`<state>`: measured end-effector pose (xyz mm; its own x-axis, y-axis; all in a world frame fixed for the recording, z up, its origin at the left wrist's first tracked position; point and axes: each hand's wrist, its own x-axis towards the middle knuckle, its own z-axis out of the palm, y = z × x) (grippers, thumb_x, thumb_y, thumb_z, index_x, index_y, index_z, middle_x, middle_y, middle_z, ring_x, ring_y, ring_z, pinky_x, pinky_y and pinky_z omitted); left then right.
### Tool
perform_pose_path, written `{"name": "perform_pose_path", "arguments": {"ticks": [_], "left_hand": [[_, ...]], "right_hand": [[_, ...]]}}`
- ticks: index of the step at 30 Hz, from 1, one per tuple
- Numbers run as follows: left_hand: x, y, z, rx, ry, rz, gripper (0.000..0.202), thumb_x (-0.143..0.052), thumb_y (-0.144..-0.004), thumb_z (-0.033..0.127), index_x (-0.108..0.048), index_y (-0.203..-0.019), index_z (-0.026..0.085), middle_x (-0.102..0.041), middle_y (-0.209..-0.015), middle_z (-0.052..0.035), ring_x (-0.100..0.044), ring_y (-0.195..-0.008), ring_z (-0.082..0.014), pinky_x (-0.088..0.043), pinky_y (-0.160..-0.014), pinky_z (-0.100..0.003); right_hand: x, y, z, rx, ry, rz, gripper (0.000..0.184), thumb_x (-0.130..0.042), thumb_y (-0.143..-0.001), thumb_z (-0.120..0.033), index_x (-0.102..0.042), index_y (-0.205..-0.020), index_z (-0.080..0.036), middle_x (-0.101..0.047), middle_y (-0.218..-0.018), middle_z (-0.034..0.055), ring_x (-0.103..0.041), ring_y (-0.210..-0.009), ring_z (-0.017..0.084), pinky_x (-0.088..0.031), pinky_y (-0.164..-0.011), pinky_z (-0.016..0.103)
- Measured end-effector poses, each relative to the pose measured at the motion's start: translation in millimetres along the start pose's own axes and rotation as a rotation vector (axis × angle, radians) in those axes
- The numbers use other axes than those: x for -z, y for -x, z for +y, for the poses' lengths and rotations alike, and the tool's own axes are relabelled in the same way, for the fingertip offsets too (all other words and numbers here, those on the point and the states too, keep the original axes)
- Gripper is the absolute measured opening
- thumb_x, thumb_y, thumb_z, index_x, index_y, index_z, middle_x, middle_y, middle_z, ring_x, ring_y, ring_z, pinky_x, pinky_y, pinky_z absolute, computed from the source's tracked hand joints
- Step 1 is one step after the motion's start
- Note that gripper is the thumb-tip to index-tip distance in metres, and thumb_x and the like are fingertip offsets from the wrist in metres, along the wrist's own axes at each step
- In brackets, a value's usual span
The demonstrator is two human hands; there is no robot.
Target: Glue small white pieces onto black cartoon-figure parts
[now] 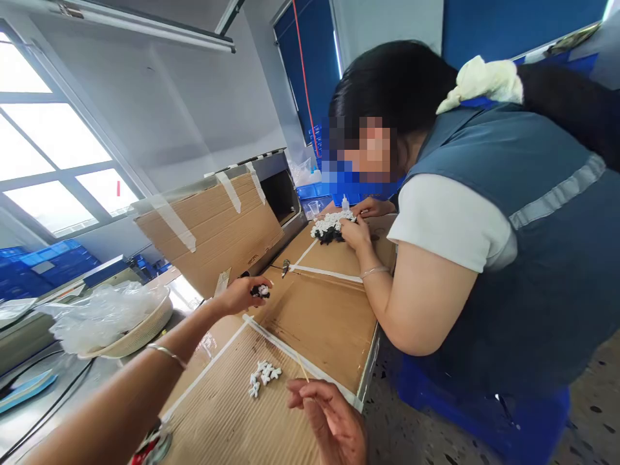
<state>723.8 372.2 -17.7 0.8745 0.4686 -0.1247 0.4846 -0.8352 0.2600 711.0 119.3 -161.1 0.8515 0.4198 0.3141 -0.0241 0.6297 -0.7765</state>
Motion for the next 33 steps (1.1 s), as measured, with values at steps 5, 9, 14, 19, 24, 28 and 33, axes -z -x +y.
{"name": "perform_pose_path", "arguments": {"ticks": [5, 9, 14, 19, 24, 28, 33], "left_hand": [[67.0, 120, 7, 0.049, 0.075, 0.124, 0.04, -0.067, -0.078, 0.032, -0.065, -0.118, 0.027, -0.068, -0.087, 0.0015, -0.059, -0.069, -0.0136, -0.045, -0.06, -0.023], [85.0, 243, 9, 0.201, 0.039, 0.228, 0.042, -0.067, -0.078, 0.049, -0.065, -0.116, 0.03, -0.068, -0.097, 0.0024, -0.048, -0.062, -0.0104, -0.039, -0.059, -0.022], [24.7, 349, -30, 0.484, 0.185, 0.139, 0.045, -0.065, -0.079, 0.047, -0.064, -0.12, 0.03, -0.07, -0.1, -0.0002, -0.059, -0.075, -0.0165, -0.046, -0.072, -0.027], [-60.2, 375, -80, 0.475, 0.176, 0.209, 0.038, -0.063, -0.076, 0.025, -0.069, -0.114, 0.028, -0.071, -0.106, -0.0027, -0.064, -0.09, -0.0212, -0.045, -0.086, -0.031], [-91.4, 372, -94, 0.454, 0.193, 0.23, 0.041, -0.064, -0.073, 0.02, -0.073, -0.11, 0.035, -0.073, -0.1, -0.0006, -0.062, -0.094, -0.0238, -0.043, -0.089, -0.034], [-94.0, 374, -95, 0.464, 0.203, 0.26, 0.047, -0.076, -0.066, 0.024, -0.073, -0.11, 0.039, -0.074, -0.103, -0.0005, -0.054, -0.108, -0.0296, -0.034, -0.1, -0.043], [-103.2, 374, -101, 0.489, 0.277, 0.387, 0.038, -0.084, -0.061, 0.029, -0.077, -0.098, 0.036, -0.072, -0.099, -0.0028, -0.052, -0.111, -0.0316, -0.03, -0.105, -0.049]], "right_hand": [[7, -4, -1, 0.105, 0.055, -0.15, 0.013, -0.061, -0.094, -0.033, -0.07, -0.093, -0.023, -0.076, -0.09, 0.006, -0.074, -0.081, 0.016, -0.061, -0.08, 0.024], [6, -6, 0, 0.145, 0.052, -0.173, 0.01, -0.062, -0.093, -0.03, -0.069, -0.095, -0.022, -0.076, -0.095, 0.0045, -0.074, -0.078, 0.013, -0.06, -0.081, 0.021], [5, -4, 3, 0.143, 0.066, -0.167, 0.013, -0.066, -0.09, -0.032, -0.068, -0.092, -0.019, -0.076, -0.094, 0.0051, -0.074, -0.075, 0.013, -0.06, -0.081, 0.022], [5, -5, 4, 0.143, 0.115, -0.189, 0.019, -0.068, -0.088, -0.037, -0.068, -0.092, -0.019, -0.076, -0.087, 0.0056, -0.074, -0.08, 0.016, -0.06, -0.082, 0.026], [2, -7, 3, 0.122, 0.16, -0.192, 0.026, -0.071, -0.083, -0.043, -0.069, -0.086, -0.017, -0.076, -0.088, 0.0082, -0.073, -0.073, 0.019, -0.062, -0.068, 0.029], [1, -7, 3, 0.07, 0.157, -0.158, 0.026, -0.075, -0.079, -0.044, -0.07, -0.084, -0.019, -0.076, -0.085, 0.0084, -0.073, -0.07, 0.021, -0.061, -0.068, 0.031], [1, -6, 2, 0.072, 0.188, -0.162, 0.026, -0.075, -0.079, -0.044, -0.07, -0.085, -0.019, -0.076, -0.087, 0.0081, -0.072, -0.07, 0.019, -0.06, -0.069, 0.031]]}}
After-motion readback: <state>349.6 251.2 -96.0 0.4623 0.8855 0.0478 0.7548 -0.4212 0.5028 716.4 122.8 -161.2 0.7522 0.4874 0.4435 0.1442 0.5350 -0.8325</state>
